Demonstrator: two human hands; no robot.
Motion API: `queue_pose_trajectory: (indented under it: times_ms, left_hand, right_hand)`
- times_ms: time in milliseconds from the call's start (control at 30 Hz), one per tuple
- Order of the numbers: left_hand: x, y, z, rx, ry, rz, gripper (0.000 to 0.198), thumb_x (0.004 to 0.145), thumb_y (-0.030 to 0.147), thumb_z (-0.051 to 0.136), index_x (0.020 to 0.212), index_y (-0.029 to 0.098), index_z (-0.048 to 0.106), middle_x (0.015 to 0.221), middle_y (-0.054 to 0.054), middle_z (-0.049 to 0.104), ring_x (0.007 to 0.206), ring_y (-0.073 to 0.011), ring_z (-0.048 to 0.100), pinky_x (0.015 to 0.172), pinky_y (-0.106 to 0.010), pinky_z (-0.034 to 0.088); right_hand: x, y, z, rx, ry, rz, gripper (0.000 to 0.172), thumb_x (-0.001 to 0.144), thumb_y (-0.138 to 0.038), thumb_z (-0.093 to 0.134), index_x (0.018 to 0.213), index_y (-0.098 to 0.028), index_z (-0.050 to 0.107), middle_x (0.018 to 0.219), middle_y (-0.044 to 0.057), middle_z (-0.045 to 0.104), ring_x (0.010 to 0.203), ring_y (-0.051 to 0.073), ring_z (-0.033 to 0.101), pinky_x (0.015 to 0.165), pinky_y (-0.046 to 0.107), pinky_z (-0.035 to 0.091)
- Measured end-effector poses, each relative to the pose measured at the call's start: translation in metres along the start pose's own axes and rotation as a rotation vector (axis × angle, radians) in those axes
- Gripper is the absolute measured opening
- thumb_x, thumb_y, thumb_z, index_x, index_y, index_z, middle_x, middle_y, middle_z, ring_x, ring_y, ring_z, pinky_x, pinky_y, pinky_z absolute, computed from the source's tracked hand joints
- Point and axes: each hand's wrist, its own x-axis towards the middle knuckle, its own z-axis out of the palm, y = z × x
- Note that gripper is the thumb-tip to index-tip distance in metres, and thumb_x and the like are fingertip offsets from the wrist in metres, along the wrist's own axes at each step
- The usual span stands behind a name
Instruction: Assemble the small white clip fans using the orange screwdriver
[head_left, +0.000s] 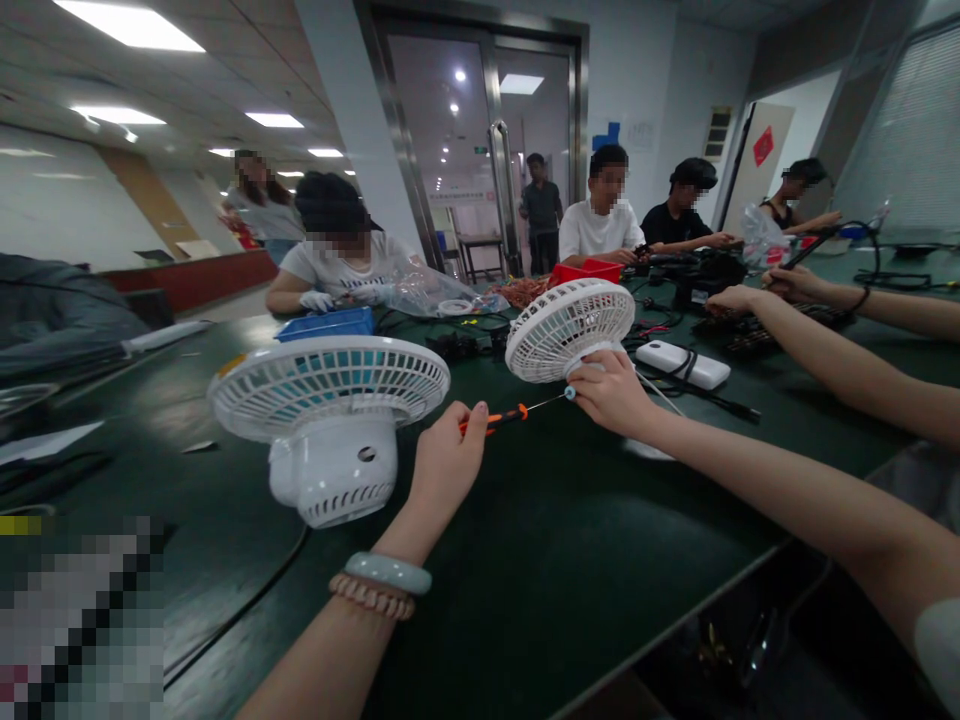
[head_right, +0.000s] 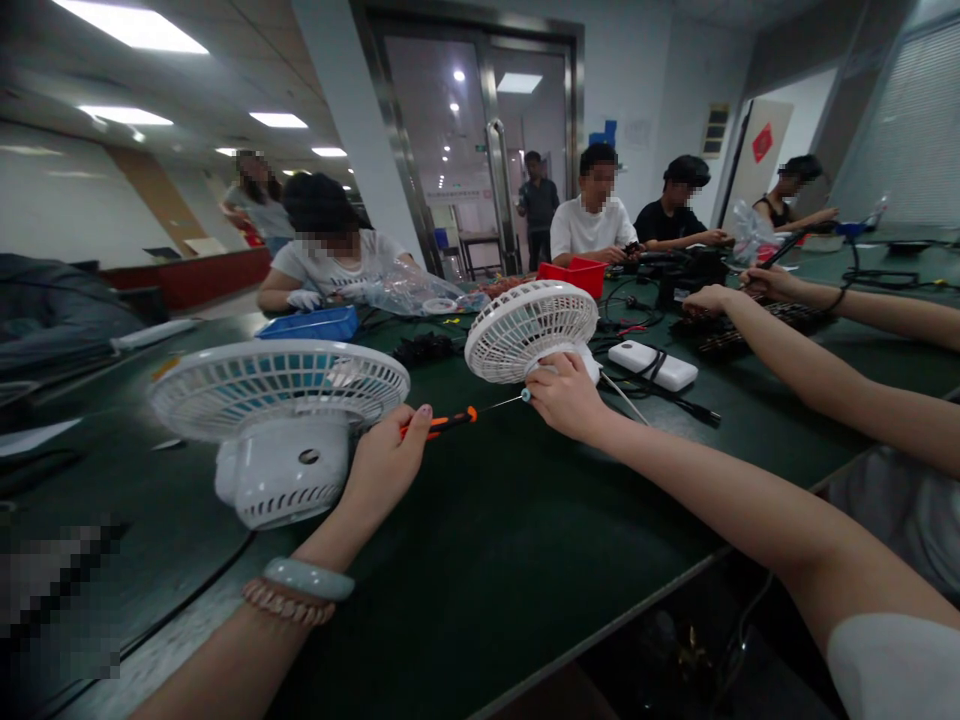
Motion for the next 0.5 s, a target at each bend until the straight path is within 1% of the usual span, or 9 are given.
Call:
queue_pose_trajectory:
  times_ms: [100,200,333,367,433,500]
  left_hand:
    - [-0.0018,0.0026,-0.0007,-0.012,-0.009,0.009,0.033,0.084,0.047,0.033,0.071,0.020,0.047,0.057,0.001,0.048,0.052,-0.0138,0.047,0.051,-0.026,0.028]
    - [-0.0027,0.0033,0.0000,-0.058,-0.006,0.011,0.029,0.083,0.045,0.036,0.078,0.019,0.048,0.063,0.001,0.051,0.057,-0.0145,0.050,0.054,-0.026,0.032]
    - [-0.0023,0.0000,0.0015,-0.116,-0.009,0.032,0.017,0.079,0.033,0.040,0.087,0.019,0.047,0.070,0.001,0.052,0.063,-0.0150,0.051,0.059,-0.027,0.036]
    - [-0.0019,-0.0013,0.0020,-0.138,-0.016,0.039,0.017,0.077,0.029,0.040,0.090,0.019,0.047,0.072,0.000,0.052,0.064,-0.0150,0.051,0.059,-0.028,0.037]
    - [-0.0010,-0.0037,0.0032,-0.196,-0.018,0.051,0.024,0.073,0.022,0.041,0.096,0.018,0.045,0.077,-0.001,0.053,0.067,-0.0151,0.050,0.060,-0.028,0.038]
    - [0.0001,-0.0053,0.0046,-0.259,0.006,0.069,0.029,0.069,0.019,0.041,0.098,0.018,0.044,0.083,-0.002,0.052,0.071,-0.0154,0.050,0.061,-0.029,0.039]
  right_hand:
    - [-0.0004,0.0012,0.0003,0.004,0.005,-0.001,0.021,0.084,-0.026,0.048,0.093,-0.023,0.067,0.103,0.002,0.064,0.104,0.024,0.039,0.087,0.040,0.022]
    - [-0.0011,0.0025,0.0014,0.005,0.012,0.006,0.020,0.083,-0.026,0.049,0.093,-0.022,0.067,0.103,0.001,0.064,0.105,0.024,0.039,0.087,0.040,0.022]
    - [-0.0010,0.0032,0.0029,0.005,0.035,0.012,0.020,0.084,-0.026,0.048,0.090,-0.022,0.067,0.101,0.001,0.065,0.104,0.024,0.039,0.087,0.040,0.022]
    - [-0.0008,0.0034,0.0032,0.008,0.039,0.014,0.020,0.084,-0.027,0.048,0.090,-0.022,0.067,0.101,0.001,0.065,0.104,0.024,0.039,0.087,0.040,0.022]
    - [-0.0003,0.0036,0.0032,0.014,0.041,0.017,0.020,0.084,-0.027,0.048,0.090,-0.022,0.067,0.101,0.001,0.065,0.104,0.024,0.039,0.087,0.040,0.022]
    - [0.0001,0.0040,0.0030,0.019,0.040,0.019,0.020,0.084,-0.027,0.049,0.090,-0.022,0.067,0.100,0.002,0.065,0.104,0.024,0.039,0.087,0.041,0.021]
